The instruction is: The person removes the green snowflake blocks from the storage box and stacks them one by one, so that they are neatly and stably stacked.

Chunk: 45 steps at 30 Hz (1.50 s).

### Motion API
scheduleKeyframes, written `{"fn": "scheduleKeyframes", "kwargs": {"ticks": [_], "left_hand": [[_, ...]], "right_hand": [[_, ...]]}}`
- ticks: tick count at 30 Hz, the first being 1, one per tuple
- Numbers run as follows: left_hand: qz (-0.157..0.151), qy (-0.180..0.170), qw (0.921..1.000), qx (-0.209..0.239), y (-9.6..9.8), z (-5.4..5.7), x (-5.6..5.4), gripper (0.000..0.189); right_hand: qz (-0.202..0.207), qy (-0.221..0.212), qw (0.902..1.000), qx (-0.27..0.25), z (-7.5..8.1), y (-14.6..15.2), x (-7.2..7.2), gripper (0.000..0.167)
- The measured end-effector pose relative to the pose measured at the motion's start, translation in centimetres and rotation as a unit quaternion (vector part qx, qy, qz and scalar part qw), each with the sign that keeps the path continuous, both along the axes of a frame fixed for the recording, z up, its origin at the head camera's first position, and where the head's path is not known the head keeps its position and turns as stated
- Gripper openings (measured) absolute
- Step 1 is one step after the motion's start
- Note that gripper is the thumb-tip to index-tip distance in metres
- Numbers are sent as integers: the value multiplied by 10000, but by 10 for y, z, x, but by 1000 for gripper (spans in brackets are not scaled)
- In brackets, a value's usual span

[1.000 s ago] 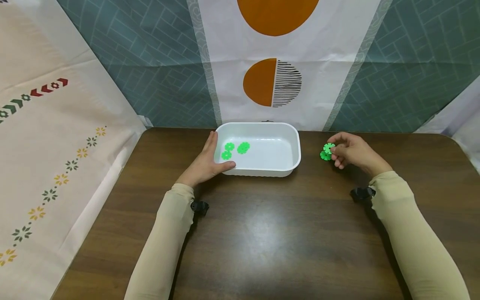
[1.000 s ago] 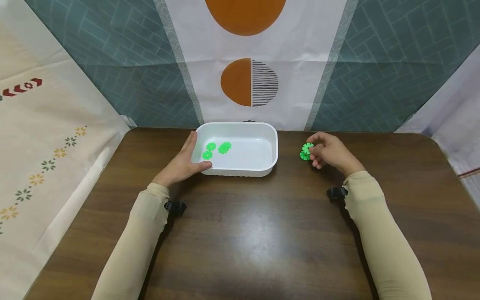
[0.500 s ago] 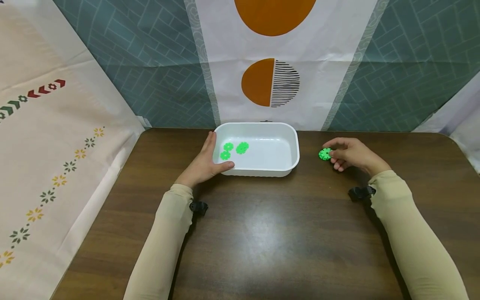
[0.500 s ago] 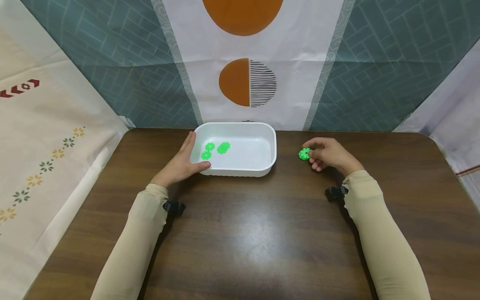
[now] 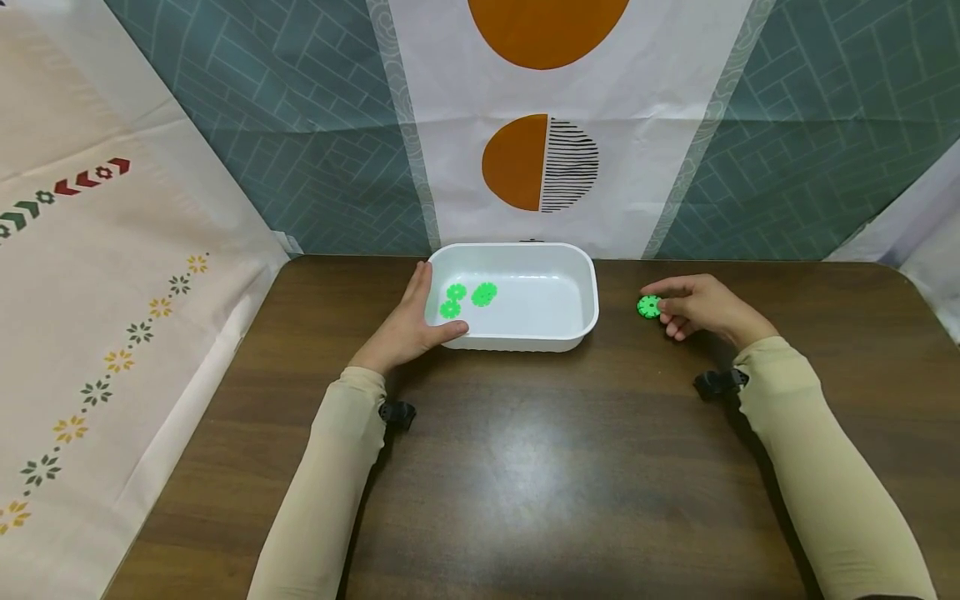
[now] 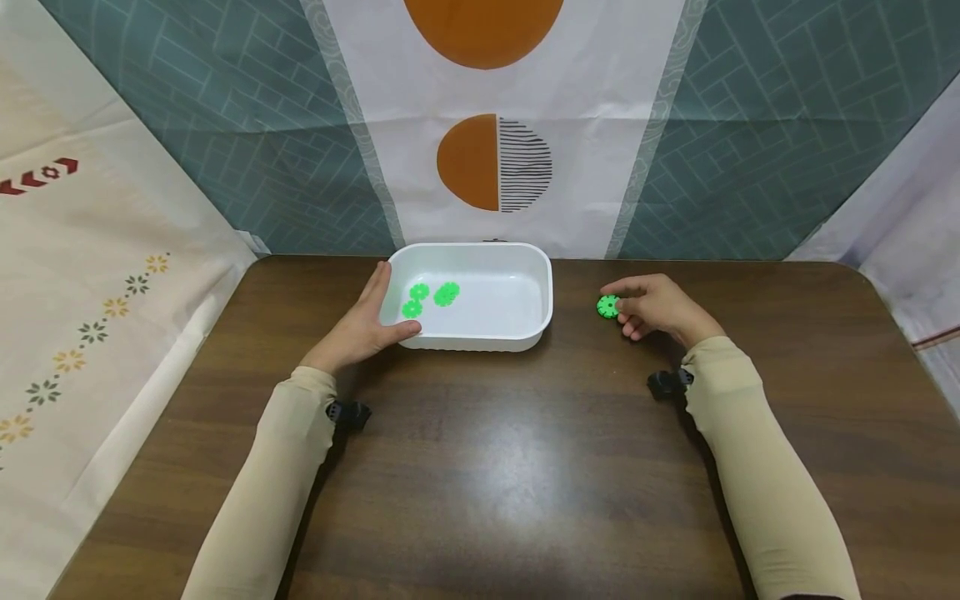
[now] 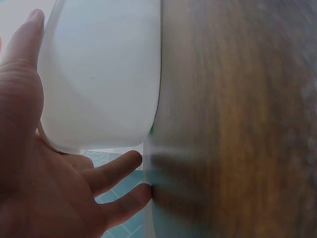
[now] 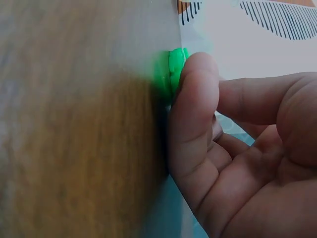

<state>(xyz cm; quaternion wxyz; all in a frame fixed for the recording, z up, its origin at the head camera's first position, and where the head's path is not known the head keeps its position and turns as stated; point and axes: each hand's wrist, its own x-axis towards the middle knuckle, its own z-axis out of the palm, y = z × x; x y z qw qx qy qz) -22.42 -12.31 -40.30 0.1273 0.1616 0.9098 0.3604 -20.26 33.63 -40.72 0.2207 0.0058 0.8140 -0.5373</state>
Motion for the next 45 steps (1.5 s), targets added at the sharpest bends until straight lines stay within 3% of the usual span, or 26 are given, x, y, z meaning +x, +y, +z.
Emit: {"fn": "scheduleKeyframes", "kwargs": {"ticks": [45], "left_hand": [[6, 41, 10000, -77, 0, -2, -2, 124]], "right_hand": [[-136, -187, 9994, 276, -2, -3, -5, 42]]}}
